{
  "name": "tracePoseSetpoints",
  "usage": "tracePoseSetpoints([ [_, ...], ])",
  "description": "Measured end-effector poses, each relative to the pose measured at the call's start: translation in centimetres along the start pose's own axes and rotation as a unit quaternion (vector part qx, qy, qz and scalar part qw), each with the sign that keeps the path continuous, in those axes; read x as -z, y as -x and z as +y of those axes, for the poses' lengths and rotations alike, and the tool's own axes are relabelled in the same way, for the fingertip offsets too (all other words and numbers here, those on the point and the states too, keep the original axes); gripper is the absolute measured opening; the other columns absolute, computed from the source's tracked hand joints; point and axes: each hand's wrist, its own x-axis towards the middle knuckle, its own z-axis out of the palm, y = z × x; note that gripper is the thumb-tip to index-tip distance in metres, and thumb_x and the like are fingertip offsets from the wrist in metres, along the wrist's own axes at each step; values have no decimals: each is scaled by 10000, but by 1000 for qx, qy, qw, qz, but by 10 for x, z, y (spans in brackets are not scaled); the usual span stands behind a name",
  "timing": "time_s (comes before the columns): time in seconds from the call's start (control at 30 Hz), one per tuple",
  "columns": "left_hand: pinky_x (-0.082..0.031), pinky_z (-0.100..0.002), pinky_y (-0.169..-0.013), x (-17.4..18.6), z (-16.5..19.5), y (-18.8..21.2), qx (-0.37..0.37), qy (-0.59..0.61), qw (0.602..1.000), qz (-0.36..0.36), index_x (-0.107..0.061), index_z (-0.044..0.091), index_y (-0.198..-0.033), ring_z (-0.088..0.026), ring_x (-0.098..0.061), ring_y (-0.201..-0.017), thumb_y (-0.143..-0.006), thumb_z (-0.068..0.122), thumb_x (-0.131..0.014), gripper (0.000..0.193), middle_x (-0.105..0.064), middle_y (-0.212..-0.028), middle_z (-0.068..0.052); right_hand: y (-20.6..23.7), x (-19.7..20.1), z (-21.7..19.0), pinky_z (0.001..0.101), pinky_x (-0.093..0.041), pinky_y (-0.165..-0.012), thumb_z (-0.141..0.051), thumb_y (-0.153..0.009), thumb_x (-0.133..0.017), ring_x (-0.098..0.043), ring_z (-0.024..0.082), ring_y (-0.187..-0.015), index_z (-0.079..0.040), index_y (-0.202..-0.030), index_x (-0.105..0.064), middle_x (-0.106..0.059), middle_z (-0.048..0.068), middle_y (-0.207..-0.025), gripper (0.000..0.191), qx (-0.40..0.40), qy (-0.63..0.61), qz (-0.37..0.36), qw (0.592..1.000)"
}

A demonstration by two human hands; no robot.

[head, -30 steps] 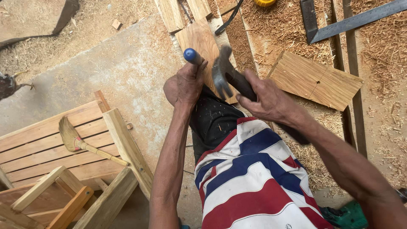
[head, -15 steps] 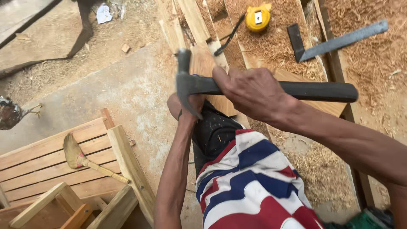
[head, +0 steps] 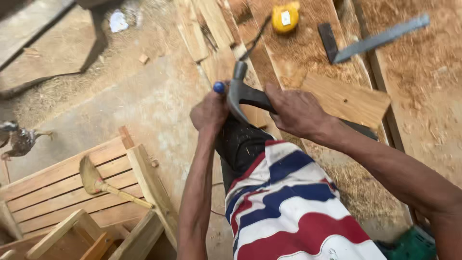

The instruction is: The person sits on the floor of a woodworking shop and hammers nails into wooden boards resting on their lap, using a claw hammer while holding a blue-handled punch or screwdriver to position fasteners. They work on several boards one at a time as part of assembling wooden furniture pieces.

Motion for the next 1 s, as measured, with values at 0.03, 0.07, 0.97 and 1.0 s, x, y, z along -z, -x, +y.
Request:
tracePoseSetpoints([
  [0.03,-541,-367,-701,2,1,-2,-9,-1,1000,1,-722,102,-1082,-246,-698,-838,-929,66,-680,163,-740,-957,-103,7,-9,12,566,-538,-615,-169,-851,-655,-675,441,-685,-31,-1161,-515,-667,226,-737,367,-23,-29,-38,999],
  [0.07,-542,-367,-707,3,1,-2,-27,1,1000,6,-723,102,-1086,-247,-699,-844,-927,63,-678,169,-741,-964,-103,13,-20,22,567,-535,-643,-193,-841,-667,-673,450,-708,-42,-1193,-513,-665,238,-741,412,-32,-49,-68,996],
  [0.97,-554,-319,-709,-4,-8,-18,-30,238,971,-11,-709,16,-1008,-174,-695,-790,-961,59,-727,66,-736,-851,-105,7,-97,33,433,-520,-669,-323,-923,-689,-644,248,-715,-65,-1127,-647,-660,104,-803,332,-126,-269,-207,932],
  [1.0,-552,-322,-687,-3,-6,-18,-23,220,975,-13,-711,15,-1003,-177,-689,-773,-957,64,-733,70,-730,-839,-109,7,-97,33,440,-520,-663,-322,-923,-687,-643,251,-700,-67,-1132,-650,-664,107,-788,332,-131,-269,-213,930],
])
